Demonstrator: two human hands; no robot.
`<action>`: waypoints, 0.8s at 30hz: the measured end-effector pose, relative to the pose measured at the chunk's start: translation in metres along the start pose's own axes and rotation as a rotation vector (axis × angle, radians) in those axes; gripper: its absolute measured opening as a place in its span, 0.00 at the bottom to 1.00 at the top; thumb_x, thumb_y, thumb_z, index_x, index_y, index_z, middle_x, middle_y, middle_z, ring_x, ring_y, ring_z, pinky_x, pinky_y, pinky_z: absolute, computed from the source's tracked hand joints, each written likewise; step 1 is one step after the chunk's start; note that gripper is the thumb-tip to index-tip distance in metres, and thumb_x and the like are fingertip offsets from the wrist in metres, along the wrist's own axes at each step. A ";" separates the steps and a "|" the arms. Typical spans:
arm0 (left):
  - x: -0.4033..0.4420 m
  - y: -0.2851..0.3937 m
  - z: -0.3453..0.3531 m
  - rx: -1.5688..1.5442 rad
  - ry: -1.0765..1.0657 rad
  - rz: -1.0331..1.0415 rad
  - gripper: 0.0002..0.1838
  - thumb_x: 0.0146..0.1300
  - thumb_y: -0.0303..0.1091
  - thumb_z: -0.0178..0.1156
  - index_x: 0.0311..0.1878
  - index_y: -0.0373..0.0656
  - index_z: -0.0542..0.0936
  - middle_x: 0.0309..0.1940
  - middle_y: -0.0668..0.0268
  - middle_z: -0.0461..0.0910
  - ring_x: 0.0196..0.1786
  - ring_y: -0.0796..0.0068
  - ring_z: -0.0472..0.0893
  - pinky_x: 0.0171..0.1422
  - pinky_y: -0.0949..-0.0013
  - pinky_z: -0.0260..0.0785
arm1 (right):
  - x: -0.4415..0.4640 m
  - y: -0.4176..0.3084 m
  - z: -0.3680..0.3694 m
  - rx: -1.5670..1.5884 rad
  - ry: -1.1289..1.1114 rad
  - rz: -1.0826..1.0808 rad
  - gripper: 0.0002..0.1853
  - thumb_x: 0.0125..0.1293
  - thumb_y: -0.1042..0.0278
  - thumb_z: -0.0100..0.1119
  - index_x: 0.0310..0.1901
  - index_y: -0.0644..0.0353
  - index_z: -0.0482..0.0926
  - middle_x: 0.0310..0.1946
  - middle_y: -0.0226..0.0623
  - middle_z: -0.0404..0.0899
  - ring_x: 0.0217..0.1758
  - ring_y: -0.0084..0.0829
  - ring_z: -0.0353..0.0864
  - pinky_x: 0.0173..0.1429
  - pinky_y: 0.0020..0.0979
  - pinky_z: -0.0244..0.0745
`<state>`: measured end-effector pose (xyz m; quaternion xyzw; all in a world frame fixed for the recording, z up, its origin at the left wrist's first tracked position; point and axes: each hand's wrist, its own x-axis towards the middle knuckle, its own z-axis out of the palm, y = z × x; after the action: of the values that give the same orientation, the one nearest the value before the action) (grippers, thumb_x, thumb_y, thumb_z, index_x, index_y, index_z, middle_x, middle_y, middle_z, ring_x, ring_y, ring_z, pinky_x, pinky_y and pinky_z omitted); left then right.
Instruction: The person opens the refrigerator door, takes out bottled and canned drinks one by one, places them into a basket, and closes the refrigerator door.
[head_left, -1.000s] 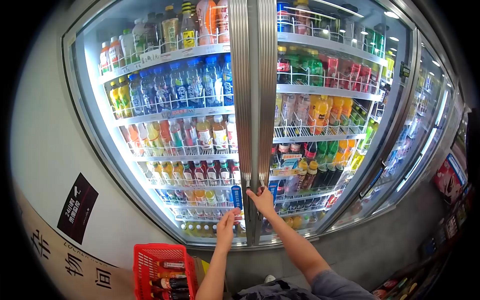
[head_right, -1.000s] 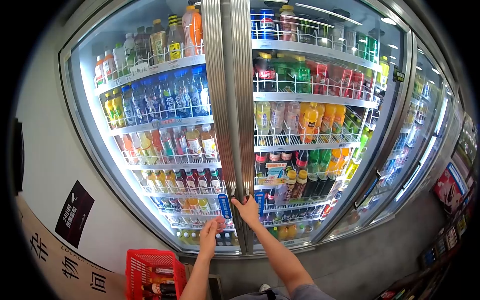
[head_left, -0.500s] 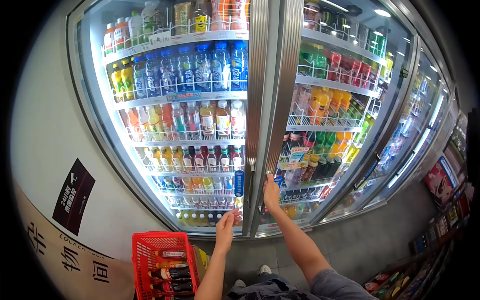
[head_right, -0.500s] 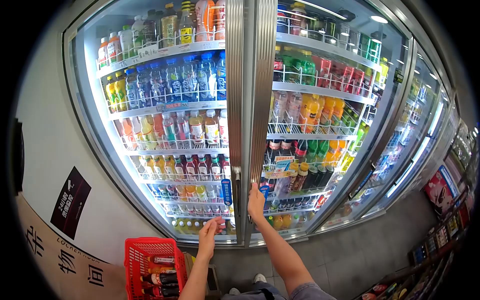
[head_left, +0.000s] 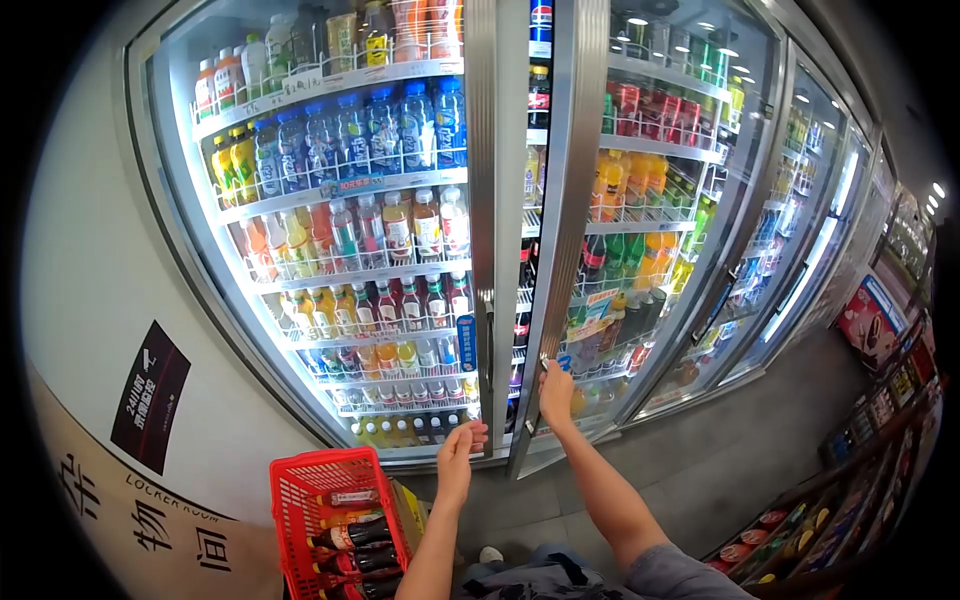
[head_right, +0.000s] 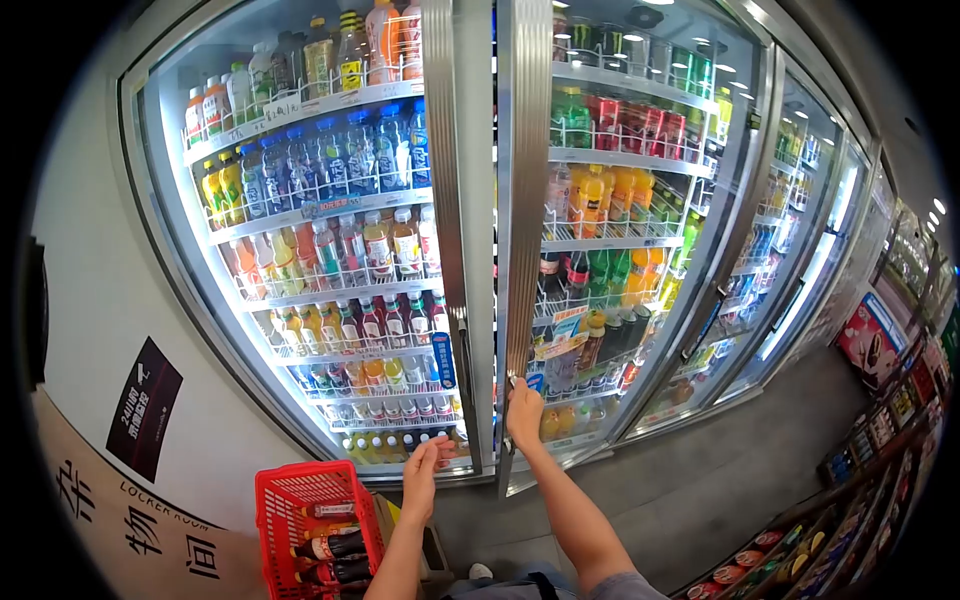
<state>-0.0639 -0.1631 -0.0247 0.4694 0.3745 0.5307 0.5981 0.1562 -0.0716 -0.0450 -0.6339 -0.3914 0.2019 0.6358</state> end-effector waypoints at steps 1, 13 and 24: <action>-0.003 0.000 0.002 -0.007 0.020 0.012 0.20 0.78 0.41 0.48 0.58 0.35 0.77 0.49 0.62 0.82 0.47 0.77 0.80 0.53 0.73 0.70 | -0.005 -0.001 -0.006 0.014 0.026 0.001 0.31 0.74 0.52 0.42 0.17 0.70 0.71 0.11 0.44 0.68 0.18 0.37 0.71 0.29 0.41 0.63; -0.045 -0.016 0.091 -0.022 -0.069 0.040 0.20 0.78 0.41 0.48 0.59 0.35 0.77 0.52 0.63 0.81 0.50 0.76 0.79 0.53 0.72 0.70 | -0.092 -0.056 -0.128 -0.152 0.035 -0.068 0.34 0.73 0.44 0.50 0.21 0.71 0.70 0.12 0.44 0.61 0.19 0.26 0.63 0.26 0.40 0.60; -0.095 -0.036 0.189 0.010 -0.233 -0.007 0.20 0.76 0.39 0.51 0.63 0.38 0.77 0.56 0.64 0.81 0.59 0.74 0.78 0.60 0.70 0.68 | -0.145 -0.076 -0.264 -0.207 0.219 -0.052 0.14 0.66 0.64 0.61 0.29 0.67 0.74 0.21 0.36 0.75 0.26 0.22 0.72 0.34 0.28 0.70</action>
<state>0.1098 -0.2879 -0.0111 0.5297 0.3068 0.4684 0.6371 0.2487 -0.3605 0.0224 -0.7039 -0.3546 0.0735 0.6110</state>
